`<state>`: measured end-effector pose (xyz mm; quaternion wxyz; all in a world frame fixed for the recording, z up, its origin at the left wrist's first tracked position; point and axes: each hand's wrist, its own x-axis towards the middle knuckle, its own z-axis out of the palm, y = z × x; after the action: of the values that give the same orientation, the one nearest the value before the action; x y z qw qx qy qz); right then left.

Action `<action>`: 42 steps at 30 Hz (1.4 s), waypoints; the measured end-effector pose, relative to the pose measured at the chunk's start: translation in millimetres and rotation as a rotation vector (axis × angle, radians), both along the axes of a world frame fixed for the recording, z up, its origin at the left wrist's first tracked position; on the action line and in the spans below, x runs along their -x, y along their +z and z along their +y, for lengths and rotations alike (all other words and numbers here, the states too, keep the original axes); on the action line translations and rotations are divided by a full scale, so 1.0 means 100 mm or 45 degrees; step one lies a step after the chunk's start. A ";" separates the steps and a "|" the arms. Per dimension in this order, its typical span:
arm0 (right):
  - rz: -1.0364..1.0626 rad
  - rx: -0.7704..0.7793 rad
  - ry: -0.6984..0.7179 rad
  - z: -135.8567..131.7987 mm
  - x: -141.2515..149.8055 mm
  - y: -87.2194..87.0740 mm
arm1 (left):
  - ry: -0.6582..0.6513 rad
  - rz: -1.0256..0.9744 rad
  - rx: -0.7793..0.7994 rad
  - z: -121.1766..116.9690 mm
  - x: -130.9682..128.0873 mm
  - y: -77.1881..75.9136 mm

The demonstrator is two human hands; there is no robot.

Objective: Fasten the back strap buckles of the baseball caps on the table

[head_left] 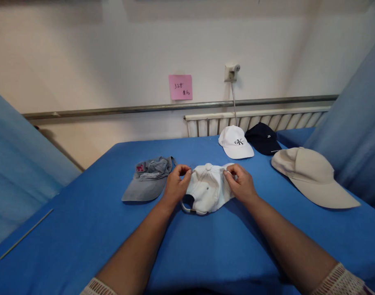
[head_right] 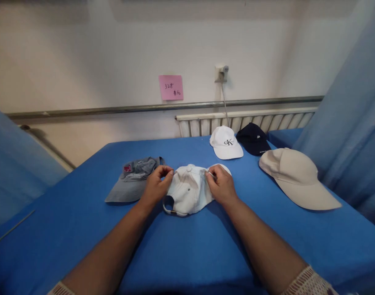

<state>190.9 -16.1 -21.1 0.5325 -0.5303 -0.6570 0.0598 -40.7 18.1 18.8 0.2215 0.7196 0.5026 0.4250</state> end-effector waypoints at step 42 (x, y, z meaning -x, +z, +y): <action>0.091 0.007 -0.073 -0.17 0.04 0.08 | 0.021 -0.158 0.169 0.31 0.12 -0.38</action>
<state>186.6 -33.1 -13.0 0.5558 -0.5478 -0.6219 0.0652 -52.7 49.4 -18.8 0.2961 0.6714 0.5208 0.4363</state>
